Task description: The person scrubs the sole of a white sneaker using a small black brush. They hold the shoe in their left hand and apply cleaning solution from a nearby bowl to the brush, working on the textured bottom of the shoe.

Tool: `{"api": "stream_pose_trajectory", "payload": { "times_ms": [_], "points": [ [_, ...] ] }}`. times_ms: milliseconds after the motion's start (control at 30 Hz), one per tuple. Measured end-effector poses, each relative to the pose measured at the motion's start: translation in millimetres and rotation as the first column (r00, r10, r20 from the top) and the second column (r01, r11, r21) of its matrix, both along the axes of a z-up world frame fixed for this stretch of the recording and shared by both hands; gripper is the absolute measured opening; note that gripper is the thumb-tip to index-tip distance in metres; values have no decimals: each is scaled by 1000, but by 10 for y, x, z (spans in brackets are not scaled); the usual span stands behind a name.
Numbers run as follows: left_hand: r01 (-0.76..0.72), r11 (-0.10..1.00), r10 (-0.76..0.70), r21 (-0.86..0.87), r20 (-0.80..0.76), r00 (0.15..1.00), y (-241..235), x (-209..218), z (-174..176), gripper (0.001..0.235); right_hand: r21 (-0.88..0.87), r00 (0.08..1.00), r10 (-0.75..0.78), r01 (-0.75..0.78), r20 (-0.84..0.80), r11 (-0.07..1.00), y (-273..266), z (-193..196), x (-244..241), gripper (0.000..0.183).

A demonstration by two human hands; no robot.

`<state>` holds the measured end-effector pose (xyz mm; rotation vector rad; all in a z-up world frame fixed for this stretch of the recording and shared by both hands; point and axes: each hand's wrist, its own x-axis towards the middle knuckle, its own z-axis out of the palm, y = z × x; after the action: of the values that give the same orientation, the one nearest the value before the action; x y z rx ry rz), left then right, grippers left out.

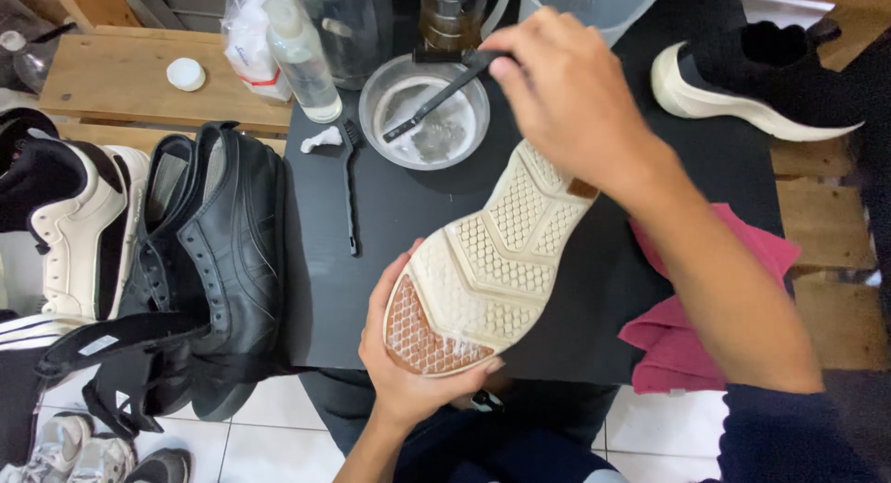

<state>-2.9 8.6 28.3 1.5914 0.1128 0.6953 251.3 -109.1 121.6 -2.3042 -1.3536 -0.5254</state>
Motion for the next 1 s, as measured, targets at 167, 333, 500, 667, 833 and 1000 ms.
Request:
{"api": "stream_pose_trajectory", "payload": {
  "times_ms": [167, 333, 500, 667, 833, 1000],
  "points": [
    [-41, 995, 49, 93, -82, 995, -105, 43, 1, 118, 57, 979, 38, -27, -203, 998, -554, 278, -628, 20],
    [-75, 991, 74, 112, 10, 997, -254, 71, -84, 120, 123, 994, 21, -8, -106, 992, -838, -39, -1132, 37],
    [-155, 972, 141, 178, 89, 986, -411, 70, -128, 117, 179, 966, -224, 200, 128, 963, -955, -296, -1150, 31],
    [-180, 969, 169, 172, 76, 983, -564, 40, -214, 119, 136, 953, -235, 212, 193, 968, -1038, -222, -1301, 30],
    [-204, 949, 225, 240, -65, 972, -659, 39, -282, 126, 126, 920, -297, 273, 257, 954, -1152, -300, -1338, 29],
    [-198, 953, 202, 231, 7, 979, -635, 61, -255, 122, 205, 930, -301, 259, 209, 944, -1186, -366, -1237, 29]
  ]
}}
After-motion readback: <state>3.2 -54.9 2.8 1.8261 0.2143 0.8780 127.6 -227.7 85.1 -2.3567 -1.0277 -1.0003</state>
